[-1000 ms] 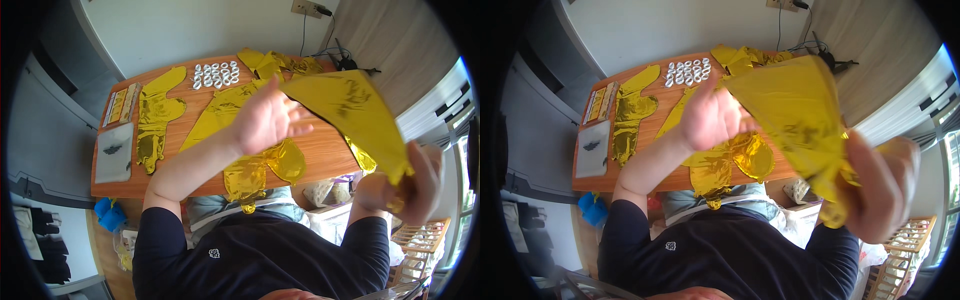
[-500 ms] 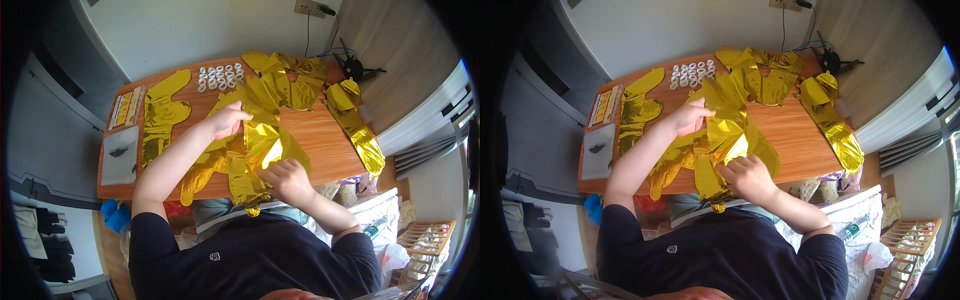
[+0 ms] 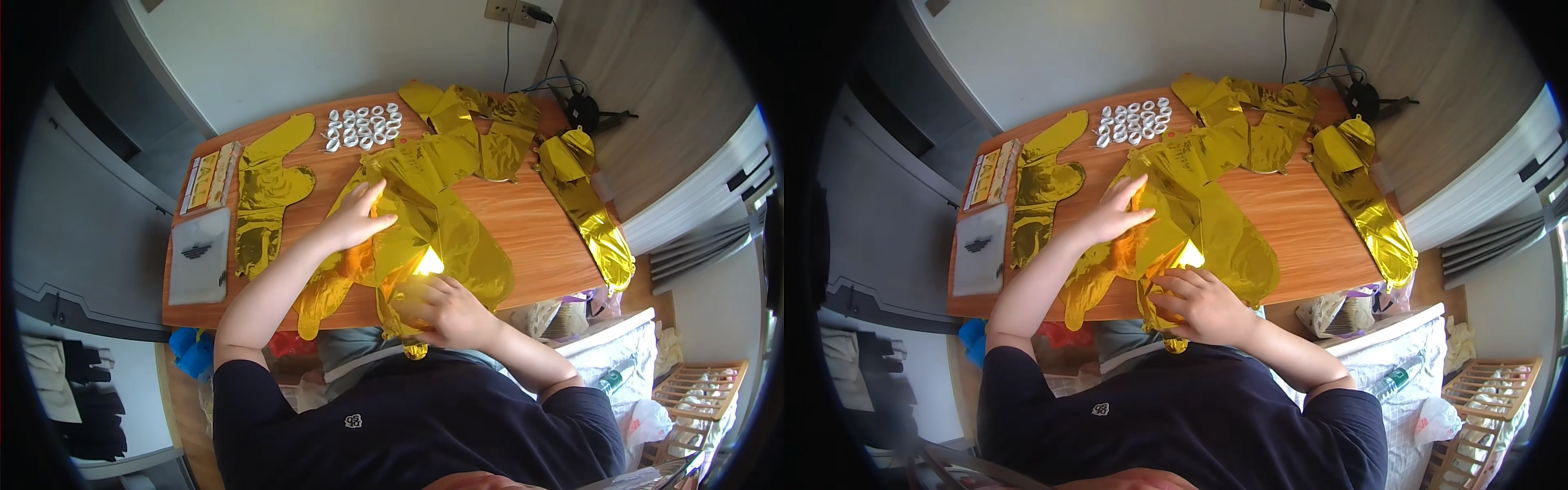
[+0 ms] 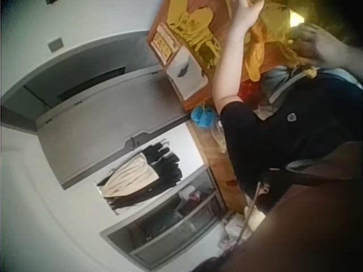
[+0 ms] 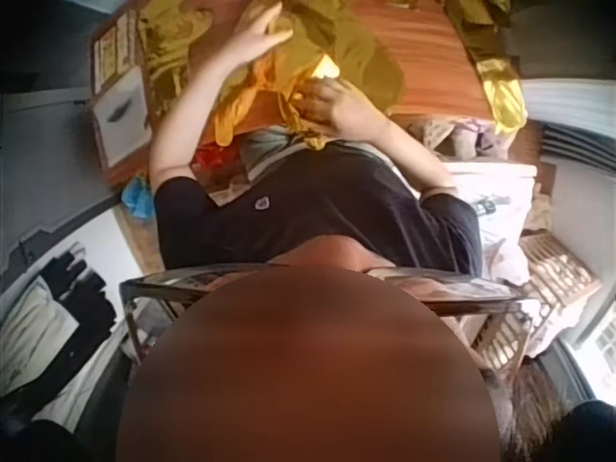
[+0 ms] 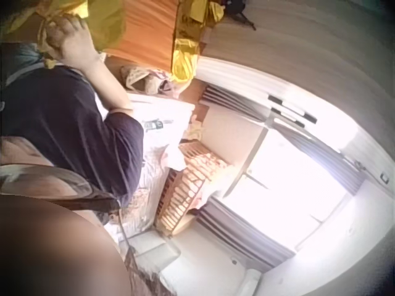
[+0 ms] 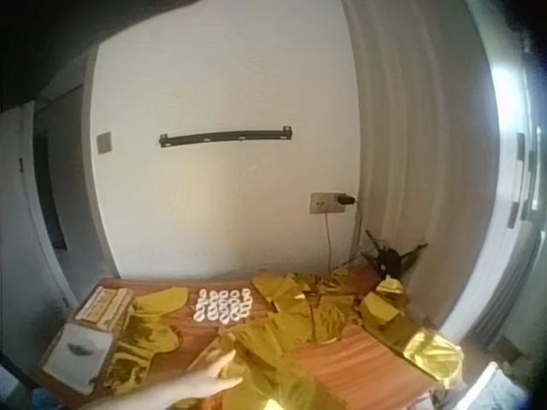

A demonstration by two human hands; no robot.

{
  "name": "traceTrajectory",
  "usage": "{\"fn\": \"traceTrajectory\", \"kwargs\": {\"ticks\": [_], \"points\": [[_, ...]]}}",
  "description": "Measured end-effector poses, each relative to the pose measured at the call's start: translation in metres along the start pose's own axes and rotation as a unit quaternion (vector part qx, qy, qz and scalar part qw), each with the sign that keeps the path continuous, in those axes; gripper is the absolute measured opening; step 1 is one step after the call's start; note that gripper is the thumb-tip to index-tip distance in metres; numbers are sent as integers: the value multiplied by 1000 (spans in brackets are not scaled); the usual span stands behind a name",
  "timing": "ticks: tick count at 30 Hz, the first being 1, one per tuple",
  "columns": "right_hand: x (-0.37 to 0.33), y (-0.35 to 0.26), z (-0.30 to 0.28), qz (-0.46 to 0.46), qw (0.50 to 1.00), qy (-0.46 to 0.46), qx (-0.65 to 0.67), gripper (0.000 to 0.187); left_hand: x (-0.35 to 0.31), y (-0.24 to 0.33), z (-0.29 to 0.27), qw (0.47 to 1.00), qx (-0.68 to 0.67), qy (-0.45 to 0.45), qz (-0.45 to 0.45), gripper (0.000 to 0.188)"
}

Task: Organizing, folding, and preparing gold foil star-shaped balloons on a table and bed.

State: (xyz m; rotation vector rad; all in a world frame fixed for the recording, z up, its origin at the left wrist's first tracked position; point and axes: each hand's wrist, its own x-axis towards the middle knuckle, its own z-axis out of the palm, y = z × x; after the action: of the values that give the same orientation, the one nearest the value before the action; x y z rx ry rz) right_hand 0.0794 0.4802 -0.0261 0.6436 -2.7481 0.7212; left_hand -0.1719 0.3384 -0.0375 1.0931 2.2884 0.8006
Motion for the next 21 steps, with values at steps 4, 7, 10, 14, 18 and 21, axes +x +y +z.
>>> {"fn": "traceTrajectory", "kwargs": {"ticks": [4, 7, 10, 14, 18, 21], "points": [[6, -10, -45, -57, 996, 35, 60, 51, -11, 5, 2, 978, 200, -21, -60, 89], [3, -30, -89, -238, 904, 118, 336, 43, -12, -2, 10, 965, 262, -18, -17, 91], [14, -65, -116, -414, 753, 219, 462, 37, -20, -12, 13, 962, 271, -14, -29, 91], [18, -81, -133, -409, 754, 179, 483, 15, -8, -4, 17, 968, 250, 3, -3, 97], [19, -83, -128, -397, 735, 221, 503, 17, -5, -7, 18, 969, 245, 12, -1, 97], [20, -81, -132, -405, 734, 198, 509, 17, -1, -7, 18, 972, 235, 9, 1, 97]]}}
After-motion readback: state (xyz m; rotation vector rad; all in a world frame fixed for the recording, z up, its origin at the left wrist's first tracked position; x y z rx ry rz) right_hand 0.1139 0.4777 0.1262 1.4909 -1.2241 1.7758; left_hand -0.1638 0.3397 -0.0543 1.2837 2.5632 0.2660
